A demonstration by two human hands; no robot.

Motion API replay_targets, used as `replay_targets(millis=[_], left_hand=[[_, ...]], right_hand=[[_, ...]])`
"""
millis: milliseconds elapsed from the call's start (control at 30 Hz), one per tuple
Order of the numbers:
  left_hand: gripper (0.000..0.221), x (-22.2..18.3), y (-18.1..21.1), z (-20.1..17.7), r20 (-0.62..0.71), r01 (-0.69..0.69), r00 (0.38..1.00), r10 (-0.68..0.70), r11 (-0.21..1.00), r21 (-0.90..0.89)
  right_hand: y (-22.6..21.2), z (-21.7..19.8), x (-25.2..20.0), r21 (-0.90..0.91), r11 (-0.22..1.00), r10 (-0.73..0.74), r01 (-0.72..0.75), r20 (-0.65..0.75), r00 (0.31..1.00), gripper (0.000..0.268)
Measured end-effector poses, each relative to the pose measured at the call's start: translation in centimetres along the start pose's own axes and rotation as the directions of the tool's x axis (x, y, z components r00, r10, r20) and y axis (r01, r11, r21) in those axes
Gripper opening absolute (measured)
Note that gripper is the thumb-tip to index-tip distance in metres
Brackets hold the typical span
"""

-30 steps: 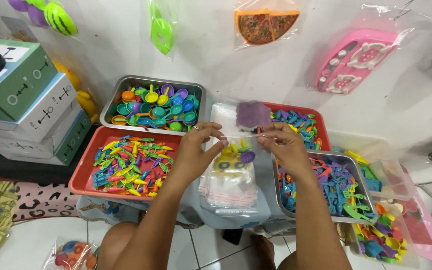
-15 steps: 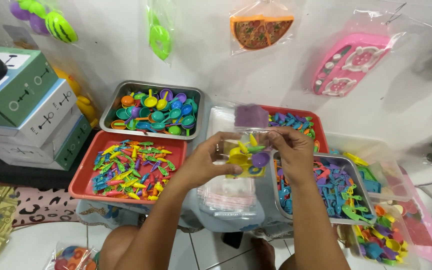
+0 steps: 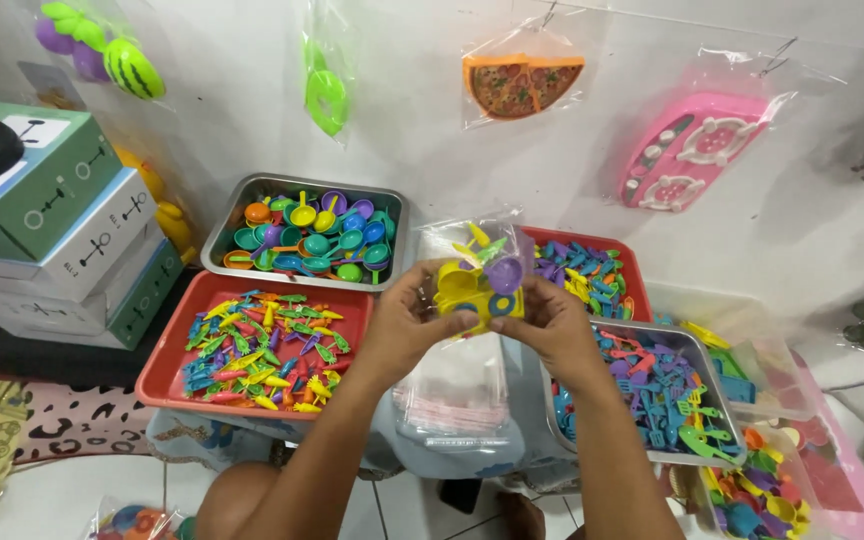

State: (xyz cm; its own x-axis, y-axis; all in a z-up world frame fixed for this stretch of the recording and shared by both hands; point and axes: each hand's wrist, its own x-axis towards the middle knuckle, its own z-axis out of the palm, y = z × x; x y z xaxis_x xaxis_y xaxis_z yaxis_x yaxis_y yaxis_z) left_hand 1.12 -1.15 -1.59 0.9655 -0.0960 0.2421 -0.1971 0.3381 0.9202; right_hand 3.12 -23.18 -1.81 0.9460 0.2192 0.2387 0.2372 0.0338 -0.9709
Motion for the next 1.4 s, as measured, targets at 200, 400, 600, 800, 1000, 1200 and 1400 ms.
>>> replay_targets(millis=[200, 400, 600, 800, 1000, 1200, 1400], left_hand=[[0.055, -0.4, 0.8, 0.6, 0.033, -0.015, 0.999, 0.013, 0.998, 0.068], [0.052, -0.3, 1.8, 0.4, -0.007, -0.063, 0.998, 0.064, 0.992, 0.109], [0.05, -0.6, 2.0, 0.4, -0.044, -0.049, 0.997, 0.06, 0.976, 0.211], [0.05, -0.6, 2.1, 0.7, 0.004, -0.03, 1.0, 0.03, 0.965, 0.26], [0.046, -0.8, 2.2, 0.6, 0.07, -0.061, 0.997, 0.039, 0.94, 0.337], [0.043, -1.0, 2.7, 0.9, 0.1, -0.067, 0.995, 0.028, 0.913, 0.403], [0.044, -0.7, 2.2, 0.8, 0.102, -0.019, 0.994, -0.024, 0.915, 0.403]], right_hand=[[-0.1, 0.8, 0.5, 0.012, 0.997, -0.077, 0.078, -0.062, 0.995, 0.038], [-0.2, 0.3, 0.2, 0.044, 0.994, -0.096, 0.097, -0.021, 0.995, 0.058], [-0.3, 0.0, 0.1, -0.01, 0.997, -0.072, 0.072, -0.023, 0.997, 0.023], [-1.0, -0.4, 0.3, 0.105, 0.981, -0.166, 0.162, 0.028, 0.986, 0.05], [-3.0, -0.7, 0.1, -0.026, 0.964, -0.258, 0.263, -0.305, 0.917, 0.036], [-3.1, -1.3, 0.1, -0.103, 0.983, -0.176, 0.151, -0.304, 0.936, 0.018], [-1.9, -1.6, 0.4, 0.005, 0.976, -0.199, 0.217, -0.385, 0.901, 0.008]])
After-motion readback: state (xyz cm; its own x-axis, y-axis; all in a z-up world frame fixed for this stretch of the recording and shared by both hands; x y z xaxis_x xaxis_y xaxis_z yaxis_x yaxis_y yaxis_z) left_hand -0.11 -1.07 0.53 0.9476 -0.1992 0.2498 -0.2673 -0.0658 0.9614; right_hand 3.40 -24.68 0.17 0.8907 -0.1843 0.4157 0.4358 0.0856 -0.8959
